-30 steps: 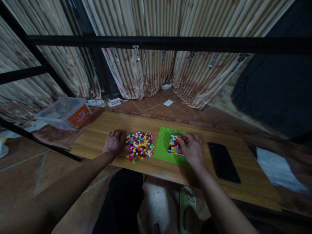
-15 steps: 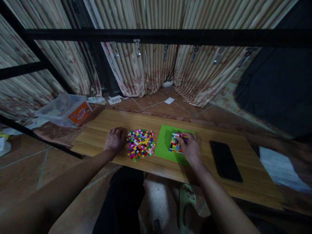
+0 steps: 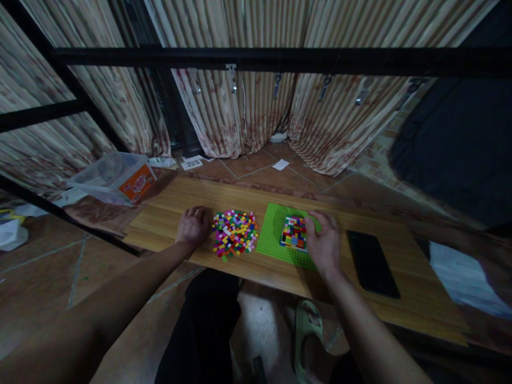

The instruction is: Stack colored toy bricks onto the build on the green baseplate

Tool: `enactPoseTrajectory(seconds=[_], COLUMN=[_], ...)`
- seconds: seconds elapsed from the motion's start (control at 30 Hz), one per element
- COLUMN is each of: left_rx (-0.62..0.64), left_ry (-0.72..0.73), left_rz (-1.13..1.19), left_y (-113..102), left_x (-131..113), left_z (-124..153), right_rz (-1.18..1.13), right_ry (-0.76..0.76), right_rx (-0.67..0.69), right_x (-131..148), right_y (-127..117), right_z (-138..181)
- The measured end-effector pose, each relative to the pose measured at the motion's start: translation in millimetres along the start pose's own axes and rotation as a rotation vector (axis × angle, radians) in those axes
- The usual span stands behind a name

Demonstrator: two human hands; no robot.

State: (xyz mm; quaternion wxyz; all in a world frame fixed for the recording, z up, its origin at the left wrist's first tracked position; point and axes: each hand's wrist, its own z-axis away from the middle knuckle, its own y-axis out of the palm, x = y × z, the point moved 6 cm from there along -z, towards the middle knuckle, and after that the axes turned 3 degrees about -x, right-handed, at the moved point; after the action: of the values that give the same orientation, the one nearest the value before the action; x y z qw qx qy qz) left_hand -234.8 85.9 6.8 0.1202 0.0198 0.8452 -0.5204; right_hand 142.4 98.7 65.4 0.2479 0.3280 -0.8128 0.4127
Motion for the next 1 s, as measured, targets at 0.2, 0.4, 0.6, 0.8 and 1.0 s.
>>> enactPoseTrajectory(seconds=[0.2,0.4,0.6,0.8,1.0], left_rx=[0.011,-0.003,0.005,-0.001,-0.005], left_ry=[0.0,-0.023,-0.027,-0.028,-0.023], left_rz=[-0.028,-0.019,-0.007,-0.015,-0.015], left_y=[-1,-1,-2,-1,0], left_x=[-3,-3,-4,-4,-4], left_z=[1,2,3,4,5], right_rz=[-0.178,-0.119,-0.061,0.024,0.108], right_ry=[-0.124,-0.252,-0.288,-0.314,-0.373], right_rx=[0.192,0.587,0.676,0.703,0.674], right_x=[45,69,79,90,96], right_y=[14,60,80,95,106], right_z=[20,64,83,92,95])
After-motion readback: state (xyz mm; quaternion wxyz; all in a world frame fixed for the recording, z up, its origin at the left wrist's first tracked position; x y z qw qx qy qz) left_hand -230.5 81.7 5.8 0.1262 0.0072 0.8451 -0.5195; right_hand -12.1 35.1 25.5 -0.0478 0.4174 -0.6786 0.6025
